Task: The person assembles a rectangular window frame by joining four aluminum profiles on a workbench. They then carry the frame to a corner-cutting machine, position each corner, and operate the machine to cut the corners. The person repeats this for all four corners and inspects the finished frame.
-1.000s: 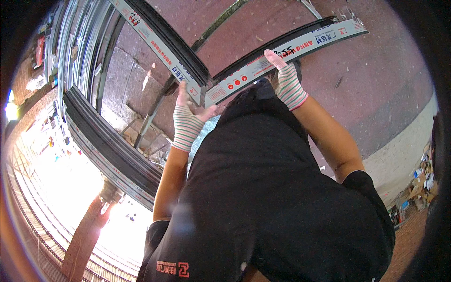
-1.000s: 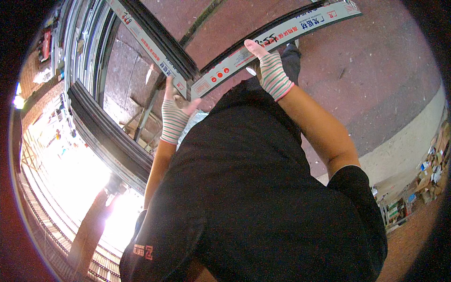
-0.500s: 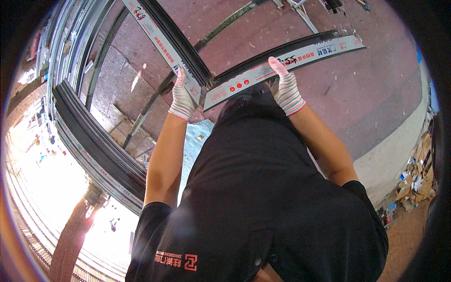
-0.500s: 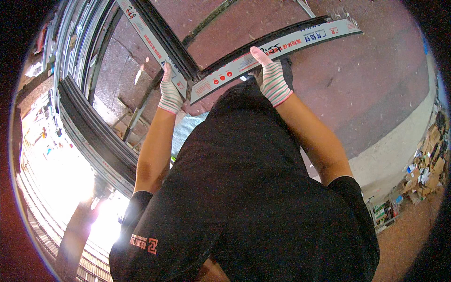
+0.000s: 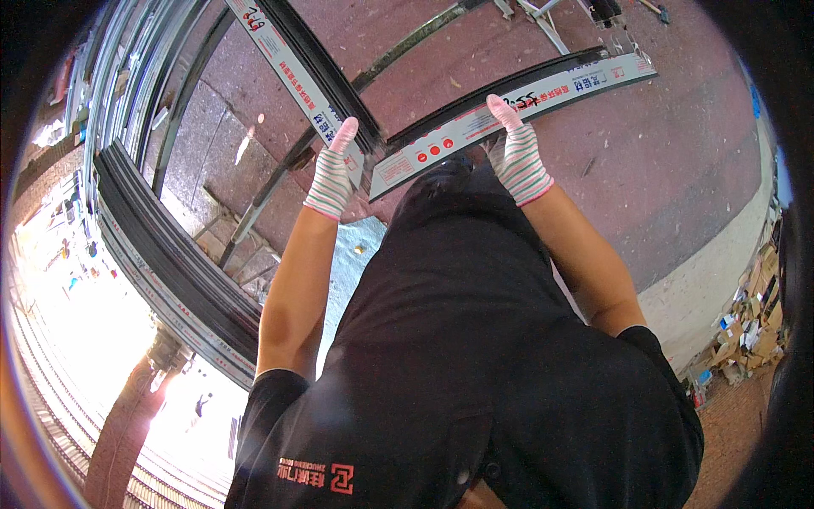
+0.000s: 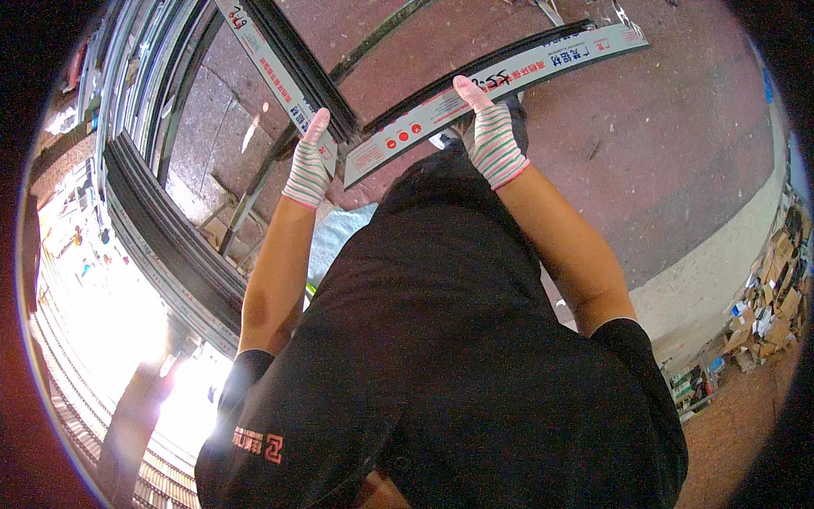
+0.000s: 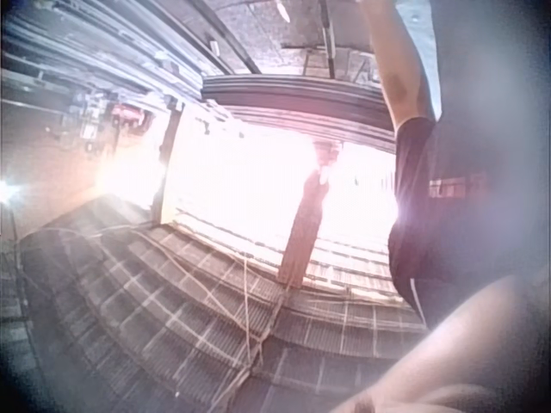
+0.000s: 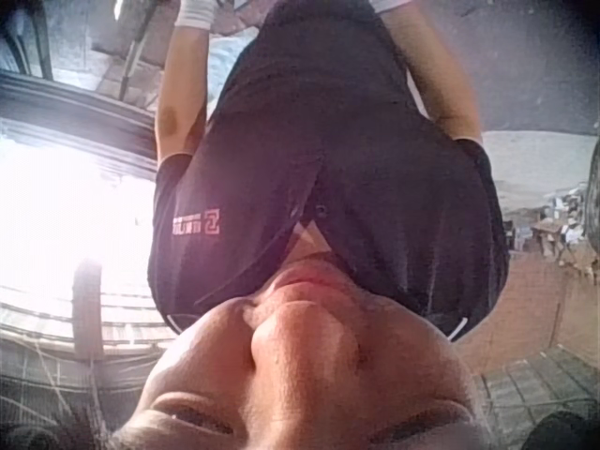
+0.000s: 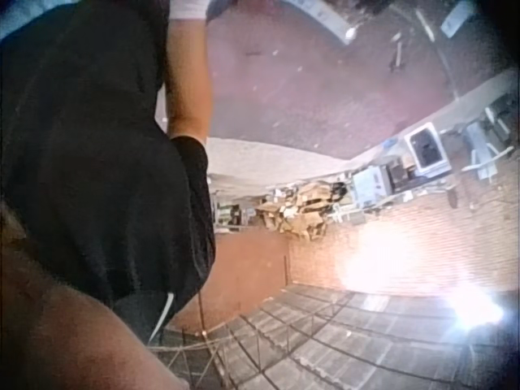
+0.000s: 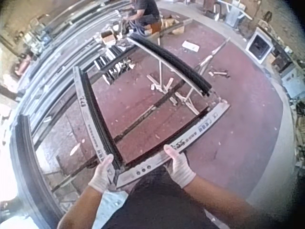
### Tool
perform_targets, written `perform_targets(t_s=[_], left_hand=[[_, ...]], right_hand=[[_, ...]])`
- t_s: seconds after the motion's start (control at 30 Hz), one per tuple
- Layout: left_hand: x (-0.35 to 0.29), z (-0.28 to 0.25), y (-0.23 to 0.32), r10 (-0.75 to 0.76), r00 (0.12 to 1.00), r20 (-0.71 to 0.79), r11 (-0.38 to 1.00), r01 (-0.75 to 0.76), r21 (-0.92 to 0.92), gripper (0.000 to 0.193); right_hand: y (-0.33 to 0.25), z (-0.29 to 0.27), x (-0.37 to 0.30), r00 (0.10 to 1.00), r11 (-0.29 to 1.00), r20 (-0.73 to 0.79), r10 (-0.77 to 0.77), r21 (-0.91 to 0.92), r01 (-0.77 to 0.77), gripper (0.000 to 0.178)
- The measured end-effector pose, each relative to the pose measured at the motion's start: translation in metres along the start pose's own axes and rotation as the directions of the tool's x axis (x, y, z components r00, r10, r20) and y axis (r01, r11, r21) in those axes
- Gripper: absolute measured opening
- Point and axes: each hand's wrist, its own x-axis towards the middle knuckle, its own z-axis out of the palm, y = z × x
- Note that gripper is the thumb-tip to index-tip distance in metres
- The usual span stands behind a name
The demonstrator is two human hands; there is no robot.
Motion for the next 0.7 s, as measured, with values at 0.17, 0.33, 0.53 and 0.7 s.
perform_targets(t_s=[0.17, 0.33, 0.53, 0.7], left_hand=[[-0.003, 0.004, -0.005, -0.025, 0.989, 0.148, 0.999, 0.027, -0.016, 0.045], [-0.008, 0.019, -0.01, -0.135, 0.946, 0.295, 0.97, 0.186, -0.154, 0.055], [0.0, 0.017, 0.028, 0.023, 0.937, 0.348, 0.995, -0.055, 0.084, 0.049], [0.034, 0.04, 0.055, 0.084, 0.976, 0.202, 0.986, -0.053, -0.155, 0.041]], right_hand=[[0.001, 0.021, -0.007, 0.993, 0.988, -0.027, -0.114, 0.103, 0.116, 0.031], [-0.007, 0.053, -0.02, 0.958, 0.952, -0.02, -0.288, 0.099, 0.288, 0.034], [-0.022, 0.068, -0.023, 0.937, 0.932, 0.036, -0.347, 0.125, 0.34, 0.032], [-0.024, 0.067, -0.025, 0.899, 0.898, 0.024, -0.437, 0.071, 0.434, 0.034]])
